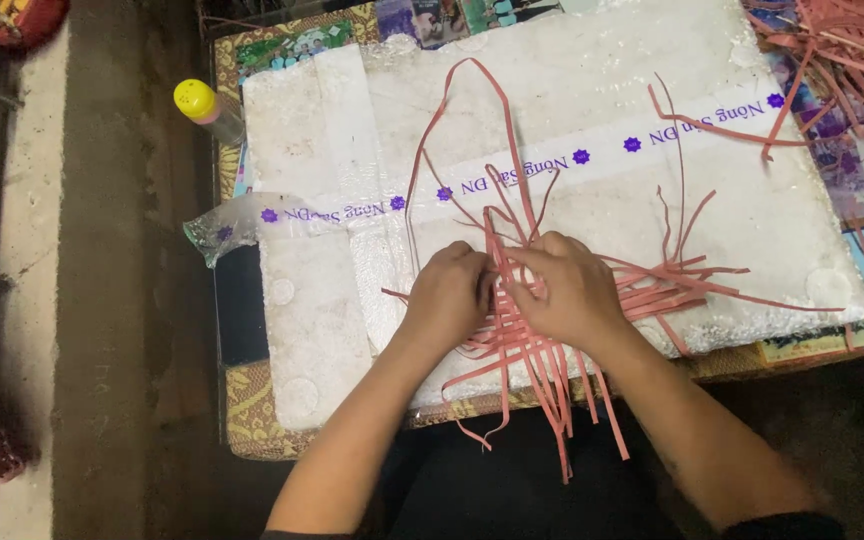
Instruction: The person is weaving thin pink plastic strips together on a white foam surface to create a woven mat or base.
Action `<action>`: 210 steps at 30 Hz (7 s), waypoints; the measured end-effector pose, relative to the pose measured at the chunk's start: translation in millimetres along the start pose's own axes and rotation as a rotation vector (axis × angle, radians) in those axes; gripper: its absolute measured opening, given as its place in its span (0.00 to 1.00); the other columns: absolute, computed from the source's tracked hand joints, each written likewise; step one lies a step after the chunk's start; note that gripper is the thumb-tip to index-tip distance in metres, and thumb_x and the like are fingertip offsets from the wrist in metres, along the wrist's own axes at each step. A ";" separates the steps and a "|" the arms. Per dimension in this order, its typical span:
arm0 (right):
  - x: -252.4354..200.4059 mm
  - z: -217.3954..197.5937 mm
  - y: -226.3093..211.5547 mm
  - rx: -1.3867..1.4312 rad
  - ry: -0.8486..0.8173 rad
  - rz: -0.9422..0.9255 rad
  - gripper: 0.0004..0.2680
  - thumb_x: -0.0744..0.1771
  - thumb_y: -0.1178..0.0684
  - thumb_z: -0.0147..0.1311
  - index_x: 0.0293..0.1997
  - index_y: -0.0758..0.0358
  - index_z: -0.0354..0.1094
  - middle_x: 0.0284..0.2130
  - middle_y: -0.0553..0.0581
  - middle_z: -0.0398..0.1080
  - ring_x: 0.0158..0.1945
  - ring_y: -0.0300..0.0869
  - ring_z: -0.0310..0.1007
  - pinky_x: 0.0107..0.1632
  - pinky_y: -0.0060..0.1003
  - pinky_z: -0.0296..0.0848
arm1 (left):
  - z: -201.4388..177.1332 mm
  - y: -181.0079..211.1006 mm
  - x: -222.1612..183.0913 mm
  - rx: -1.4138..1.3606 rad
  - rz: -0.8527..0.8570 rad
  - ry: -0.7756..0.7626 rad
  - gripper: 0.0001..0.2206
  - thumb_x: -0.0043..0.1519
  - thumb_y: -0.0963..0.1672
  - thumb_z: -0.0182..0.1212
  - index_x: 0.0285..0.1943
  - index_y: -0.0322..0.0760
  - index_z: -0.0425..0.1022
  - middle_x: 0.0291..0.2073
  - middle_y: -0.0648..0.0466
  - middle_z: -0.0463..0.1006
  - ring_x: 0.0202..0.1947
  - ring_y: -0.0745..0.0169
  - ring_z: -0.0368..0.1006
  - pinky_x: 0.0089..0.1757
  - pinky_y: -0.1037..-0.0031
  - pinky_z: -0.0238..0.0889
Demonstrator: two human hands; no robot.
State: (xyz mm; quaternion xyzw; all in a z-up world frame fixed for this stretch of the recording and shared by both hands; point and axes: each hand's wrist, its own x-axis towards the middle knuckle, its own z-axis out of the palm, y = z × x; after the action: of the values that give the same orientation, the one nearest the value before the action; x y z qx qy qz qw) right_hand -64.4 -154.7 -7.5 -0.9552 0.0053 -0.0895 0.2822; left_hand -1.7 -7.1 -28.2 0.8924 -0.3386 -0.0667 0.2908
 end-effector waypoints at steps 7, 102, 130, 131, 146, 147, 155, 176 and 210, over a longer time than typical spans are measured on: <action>-7.3 15.3 9.6 -0.062 0.042 -0.036 0.15 0.54 0.46 0.57 0.42 0.52 0.67 0.28 0.51 0.59 0.36 0.47 0.62 0.37 0.41 0.63 | -17.8 12.6 2.9 0.007 -0.065 -0.044 0.06 0.50 0.42 0.50 0.25 0.34 0.71 0.21 0.50 0.66 0.26 0.52 0.66 0.30 0.71 0.62; -12.1 -1.6 20.5 -0.127 0.127 -0.073 0.16 0.53 0.41 0.62 0.28 0.61 0.62 0.23 0.55 0.59 0.34 0.49 0.59 0.40 0.41 0.54 | 22.1 23.5 -28.9 0.190 0.131 0.224 0.28 0.47 0.57 0.51 0.40 0.27 0.67 0.32 0.44 0.66 0.38 0.47 0.61 0.46 0.52 0.45; -29.1 -17.3 23.1 -0.249 0.151 -0.179 0.13 0.56 0.45 0.58 0.36 0.56 0.66 0.33 0.53 0.64 0.41 0.47 0.62 0.45 0.39 0.58 | 10.8 29.2 -32.8 0.141 0.155 0.238 0.23 0.49 0.55 0.51 0.34 0.28 0.67 0.26 0.45 0.65 0.34 0.48 0.62 0.45 0.56 0.48; -29.1 -17.6 20.1 -0.233 0.130 -0.202 0.11 0.56 0.46 0.57 0.35 0.57 0.66 0.31 0.52 0.65 0.39 0.47 0.63 0.43 0.39 0.59 | 11.4 28.8 -33.4 0.141 0.158 0.232 0.23 0.49 0.55 0.51 0.34 0.28 0.67 0.26 0.45 0.65 0.34 0.48 0.62 0.45 0.57 0.48; -20.4 11.3 25.5 -0.228 0.146 -0.167 0.06 0.57 0.49 0.52 0.31 0.52 0.64 0.24 0.50 0.57 0.32 0.46 0.62 0.34 0.38 0.60 | 7.9 31.8 -31.9 0.191 0.141 0.315 0.24 0.43 0.55 0.52 0.32 0.30 0.66 0.22 0.47 0.62 0.29 0.48 0.61 0.37 0.63 0.51; -20.6 12.1 26.5 -0.232 0.154 -0.179 0.07 0.56 0.48 0.52 0.32 0.51 0.64 0.24 0.49 0.56 0.33 0.47 0.62 0.34 0.39 0.60 | 7.2 32.0 -31.3 0.183 0.145 0.313 0.24 0.42 0.55 0.52 0.32 0.30 0.66 0.22 0.47 0.62 0.28 0.49 0.61 0.36 0.63 0.51; -15.1 3.5 19.3 -0.217 0.014 -0.100 0.06 0.57 0.48 0.49 0.30 0.52 0.64 0.22 0.51 0.56 0.32 0.46 0.61 0.34 0.40 0.60 | 6.7 29.9 -30.1 0.187 0.099 0.138 0.26 0.42 0.55 0.54 0.37 0.28 0.66 0.26 0.45 0.64 0.33 0.46 0.62 0.40 0.60 0.50; -17.7 -2.0 22.1 -0.158 0.014 -0.138 0.06 0.57 0.48 0.49 0.32 0.51 0.67 0.27 0.50 0.59 0.36 0.45 0.59 0.40 0.39 0.57 | -32.5 61.7 -72.8 0.011 0.236 0.338 0.13 0.51 0.47 0.55 0.35 0.30 0.67 0.30 0.45 0.65 0.34 0.47 0.61 0.37 0.64 0.54; 20.7 -49.4 -36.3 -0.324 -0.791 0.331 0.13 0.60 0.50 0.43 0.48 0.54 0.63 0.47 0.51 0.64 0.50 0.44 0.62 0.49 0.36 0.61 | 7.9 78.1 -115.5 0.588 0.318 0.313 0.10 0.53 0.40 0.47 0.42 0.32 0.67 0.35 0.45 0.67 0.45 0.45 0.59 0.49 0.54 0.49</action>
State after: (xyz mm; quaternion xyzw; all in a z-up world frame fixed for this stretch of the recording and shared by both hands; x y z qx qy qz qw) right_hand -54.1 -152.0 56.3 -0.9340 0.0634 0.3305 0.1201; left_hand -136.3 16.5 0.4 0.8734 -0.4292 0.2167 0.0770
